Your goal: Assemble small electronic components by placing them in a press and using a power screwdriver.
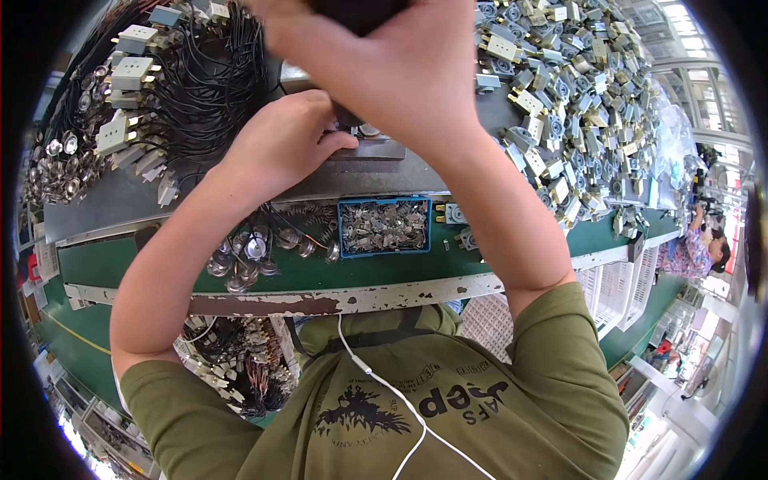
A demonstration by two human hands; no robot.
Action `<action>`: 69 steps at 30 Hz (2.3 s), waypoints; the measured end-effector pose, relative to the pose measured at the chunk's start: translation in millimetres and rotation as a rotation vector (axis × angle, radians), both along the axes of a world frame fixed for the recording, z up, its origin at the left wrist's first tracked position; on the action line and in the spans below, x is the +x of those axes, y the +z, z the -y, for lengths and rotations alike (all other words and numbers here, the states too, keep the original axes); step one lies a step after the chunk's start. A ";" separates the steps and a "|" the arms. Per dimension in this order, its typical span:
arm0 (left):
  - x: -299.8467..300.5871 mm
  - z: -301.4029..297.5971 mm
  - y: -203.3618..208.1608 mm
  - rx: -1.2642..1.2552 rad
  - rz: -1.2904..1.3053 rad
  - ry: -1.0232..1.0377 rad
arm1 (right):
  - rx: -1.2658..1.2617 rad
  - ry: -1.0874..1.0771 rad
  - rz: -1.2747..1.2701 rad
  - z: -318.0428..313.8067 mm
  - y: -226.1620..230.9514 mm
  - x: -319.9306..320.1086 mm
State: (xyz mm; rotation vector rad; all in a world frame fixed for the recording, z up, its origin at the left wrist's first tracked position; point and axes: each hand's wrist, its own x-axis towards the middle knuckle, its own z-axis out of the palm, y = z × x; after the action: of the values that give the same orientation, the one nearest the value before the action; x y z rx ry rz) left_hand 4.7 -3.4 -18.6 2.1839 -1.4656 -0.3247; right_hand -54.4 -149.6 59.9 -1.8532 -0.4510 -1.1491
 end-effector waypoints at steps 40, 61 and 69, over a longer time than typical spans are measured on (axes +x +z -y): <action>-18.6 -46.0 56.5 -0.031 0.462 -0.046 | -0.011 -0.102 -0.299 44.9 -42.5 -112.3; -10.1 -39.7 28.1 -0.007 0.189 -0.037 | 0.357 -0.097 -1.040 96.7 -38.4 -125.8; -5.2 -43.5 52.8 -0.172 0.062 0.087 | 0.204 0.097 -0.956 66.2 -9.4 -130.1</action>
State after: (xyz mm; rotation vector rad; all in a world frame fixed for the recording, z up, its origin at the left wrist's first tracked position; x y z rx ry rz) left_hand -0.5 40.1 34.2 2.1283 -1.3720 -0.0979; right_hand -184.5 -215.8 50.5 -1.9251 0.1248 -0.1480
